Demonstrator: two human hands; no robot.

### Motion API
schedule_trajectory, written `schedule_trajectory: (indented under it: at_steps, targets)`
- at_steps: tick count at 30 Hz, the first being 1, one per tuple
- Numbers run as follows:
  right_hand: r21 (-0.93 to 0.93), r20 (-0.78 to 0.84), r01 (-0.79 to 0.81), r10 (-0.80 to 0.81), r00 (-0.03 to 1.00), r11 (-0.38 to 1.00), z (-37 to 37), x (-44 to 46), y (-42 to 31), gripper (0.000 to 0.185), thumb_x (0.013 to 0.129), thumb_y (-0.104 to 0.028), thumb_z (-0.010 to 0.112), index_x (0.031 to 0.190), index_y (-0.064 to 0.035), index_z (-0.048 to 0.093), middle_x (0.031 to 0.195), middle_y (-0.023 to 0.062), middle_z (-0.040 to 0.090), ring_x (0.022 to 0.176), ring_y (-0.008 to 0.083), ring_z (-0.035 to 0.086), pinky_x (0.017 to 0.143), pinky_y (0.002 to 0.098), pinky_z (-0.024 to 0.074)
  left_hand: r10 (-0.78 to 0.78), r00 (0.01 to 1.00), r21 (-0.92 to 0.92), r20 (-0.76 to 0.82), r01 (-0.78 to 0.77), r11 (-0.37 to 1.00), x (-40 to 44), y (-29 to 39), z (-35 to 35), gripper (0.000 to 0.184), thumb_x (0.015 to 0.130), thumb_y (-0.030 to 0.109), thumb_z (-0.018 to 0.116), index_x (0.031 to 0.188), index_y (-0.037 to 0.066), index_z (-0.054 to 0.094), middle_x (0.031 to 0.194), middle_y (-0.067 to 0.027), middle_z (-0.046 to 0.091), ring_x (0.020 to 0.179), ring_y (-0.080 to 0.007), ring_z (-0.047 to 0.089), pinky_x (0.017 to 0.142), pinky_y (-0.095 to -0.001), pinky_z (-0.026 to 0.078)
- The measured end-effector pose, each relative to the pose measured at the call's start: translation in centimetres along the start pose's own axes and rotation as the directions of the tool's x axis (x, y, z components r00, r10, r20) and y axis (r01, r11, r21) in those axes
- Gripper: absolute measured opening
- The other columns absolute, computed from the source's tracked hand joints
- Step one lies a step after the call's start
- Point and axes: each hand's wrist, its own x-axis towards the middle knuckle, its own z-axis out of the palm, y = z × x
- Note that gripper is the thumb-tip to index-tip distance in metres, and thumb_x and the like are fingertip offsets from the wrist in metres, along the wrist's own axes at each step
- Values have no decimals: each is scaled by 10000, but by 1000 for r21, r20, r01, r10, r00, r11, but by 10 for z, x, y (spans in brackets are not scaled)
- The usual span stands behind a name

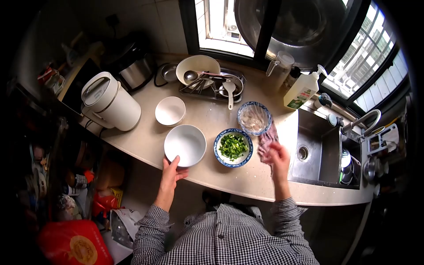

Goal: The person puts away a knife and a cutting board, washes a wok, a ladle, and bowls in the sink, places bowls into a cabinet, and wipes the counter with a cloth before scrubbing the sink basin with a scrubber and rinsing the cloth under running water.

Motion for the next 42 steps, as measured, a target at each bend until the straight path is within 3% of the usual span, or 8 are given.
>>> schedule_trajectory:
  at_steps: [4,7,12,22,35,39,40,42]
  targets:
    - [8,1,575,-575,818,818,23,7,-134,296,838,-73,520,1123,4,499,982,121,585,768,165,612,596,229,506,52,998,-104,-38,-56,993,-13,-13,-12,652,839,317,563,1343,101,211,1202,-165,431,743,-276,606,573,-361,530]
    - [-9,144,923,-913,383,385,27,1,-215,393,815,-96,521,1189,7,461,1108,174,557,869,249,623,617,260,547,84,981,-118,-174,-105,987,-25,-20,-17,645,845,297,561,1339,46,231,1221,-179,412,750,-276,607,573,-357,531]
    - [-38,314,999,-949,-14,-27,23,-11,-273,396,814,-103,527,1188,6,462,1110,173,556,872,247,621,620,261,546,76,987,-73,-144,-88,993,-41,-34,-32,609,851,273,562,1305,0,262,1155,-160,428,759,-269,607,595,-352,530]
    - [-213,477,968,-879,-16,-134,0,-20,-284,401,811,-118,540,1186,3,465,1113,171,554,879,244,617,624,264,544,196,968,-53,-158,-207,977,-33,-22,9,523,856,242,557,1249,-9,320,1068,-135,483,723,-208,583,577,-305,512]
    - [-518,566,828,-811,145,-214,-20,-89,-320,409,808,-137,557,1183,0,468,1117,169,552,887,240,612,630,268,542,370,927,373,-63,-322,870,18,22,8,400,700,7,464,1098,-31,476,943,-111,564,650,-156,554,424,-240,447]
    - [-561,566,796,-807,170,-226,-18,-103,-326,411,808,-143,562,1182,-1,469,1118,168,551,890,239,610,632,269,542,472,881,621,-23,-357,697,47,30,0,478,678,-18,431,1149,-27,511,930,-131,590,544,-161,555,354,-254,417]
    - [-568,567,791,-805,175,-228,-17,-105,-326,412,807,-144,563,1182,-1,469,1118,168,551,891,239,610,632,269,542,428,903,708,-25,-286,645,23,52,19,481,673,-9,434,1147,-27,513,962,-155,599,660,-210,599,493,-310,487]
    - [-581,565,782,-803,189,-225,-15,-107,-325,413,807,-147,566,1181,-2,470,1119,167,551,892,238,609,633,270,541,693,705,826,152,-476,303,54,40,-2,479,674,1,433,1144,-20,517,1004,-169,591,827,-278,601,703,-359,486]
